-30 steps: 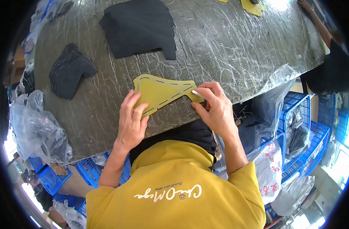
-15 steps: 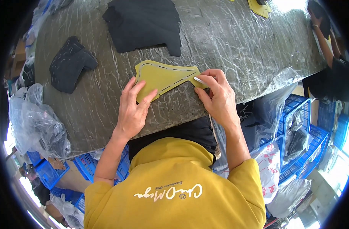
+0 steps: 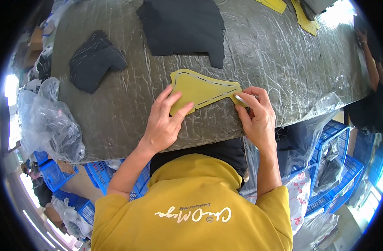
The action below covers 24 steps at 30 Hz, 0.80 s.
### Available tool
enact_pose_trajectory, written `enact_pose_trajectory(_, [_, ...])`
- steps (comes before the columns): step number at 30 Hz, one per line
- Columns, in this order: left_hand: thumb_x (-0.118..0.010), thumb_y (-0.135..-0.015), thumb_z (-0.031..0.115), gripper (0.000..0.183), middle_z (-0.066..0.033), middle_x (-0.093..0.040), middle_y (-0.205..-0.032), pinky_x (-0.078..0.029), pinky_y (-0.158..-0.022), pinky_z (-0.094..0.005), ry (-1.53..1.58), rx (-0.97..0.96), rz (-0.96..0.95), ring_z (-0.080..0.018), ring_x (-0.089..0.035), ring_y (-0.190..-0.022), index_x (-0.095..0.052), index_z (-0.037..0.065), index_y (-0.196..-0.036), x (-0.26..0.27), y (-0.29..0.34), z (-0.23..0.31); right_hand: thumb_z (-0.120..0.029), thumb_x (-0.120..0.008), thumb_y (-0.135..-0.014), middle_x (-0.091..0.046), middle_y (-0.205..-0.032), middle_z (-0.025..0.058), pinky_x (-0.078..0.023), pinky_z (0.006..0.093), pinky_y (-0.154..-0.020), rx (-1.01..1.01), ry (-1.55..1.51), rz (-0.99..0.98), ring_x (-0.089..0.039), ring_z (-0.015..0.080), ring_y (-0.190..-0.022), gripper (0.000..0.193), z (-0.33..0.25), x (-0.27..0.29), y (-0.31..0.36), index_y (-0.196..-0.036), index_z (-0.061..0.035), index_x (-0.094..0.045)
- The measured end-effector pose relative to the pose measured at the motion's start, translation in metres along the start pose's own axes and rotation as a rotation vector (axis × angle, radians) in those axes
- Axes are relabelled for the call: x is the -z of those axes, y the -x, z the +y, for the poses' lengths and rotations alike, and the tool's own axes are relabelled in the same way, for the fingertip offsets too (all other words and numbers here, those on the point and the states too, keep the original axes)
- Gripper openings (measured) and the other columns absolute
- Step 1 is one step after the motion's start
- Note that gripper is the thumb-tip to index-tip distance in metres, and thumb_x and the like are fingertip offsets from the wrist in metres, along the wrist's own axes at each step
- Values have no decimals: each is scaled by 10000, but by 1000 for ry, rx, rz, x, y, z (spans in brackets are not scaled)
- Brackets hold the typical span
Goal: Tracing a shoe component pattern onto black material with a white marking pen.
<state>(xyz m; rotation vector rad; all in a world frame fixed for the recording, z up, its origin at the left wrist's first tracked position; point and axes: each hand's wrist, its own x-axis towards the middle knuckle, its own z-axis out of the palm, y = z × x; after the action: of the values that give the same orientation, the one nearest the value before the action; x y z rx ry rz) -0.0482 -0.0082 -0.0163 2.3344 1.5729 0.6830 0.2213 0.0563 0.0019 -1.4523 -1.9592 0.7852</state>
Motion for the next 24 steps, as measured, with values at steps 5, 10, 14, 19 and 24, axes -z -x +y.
enact_pose_trajectory(5, [-697,-830,12,464,-133,-500,-1378,-418,-1119,-498,-40,-16,2,-389,-414,-1405,-696,154,-1272,1,0,-2,19,-746,-825,-624,-1124,71,-500,296,-616,14,17,-6,-580,152,-640,319,1,-2,0,-1128,-76,-713])
enact_pose_trajectory(10, [-692,-828,23,564,-92,-479,-1457,-413,-1115,-476,-64,5,-75,-369,-424,-1390,-630,166,-1369,7,-8,1,12,-747,-830,-622,-1118,76,-508,306,-632,3,13,-6,-590,163,-657,308,1,-1,1,-1123,-74,-706])
enact_pose_trajectory(14, [-694,-830,27,595,-76,-474,-1483,-418,-1102,-475,-63,-2,-97,-366,-431,-1380,-604,168,-1400,12,-12,2,1,-753,-830,-622,-1117,78,-514,308,-642,11,18,-9,-600,175,-665,306,1,-2,1,-1122,-77,-702])
enact_pose_trajectory(19, [-709,-822,39,560,-79,-515,-1437,-432,-1086,-460,-122,-54,-160,-351,-469,-1322,-629,142,-1367,21,-21,1,-15,-753,-835,-614,-1128,77,-521,327,-650,19,48,-17,-612,195,-684,329,2,-2,2,-1150,-89,-692])
enact_pose_trajectory(24, [-679,-797,-1,577,-70,-542,-1392,-472,-1028,-421,-151,-106,-195,-317,-523,-1208,-631,119,-1360,21,-30,-8,-35,-753,-845,-616,-1135,80,-528,333,-659,20,55,-31,-623,203,-716,324,4,0,2,-1158,-91,-692])
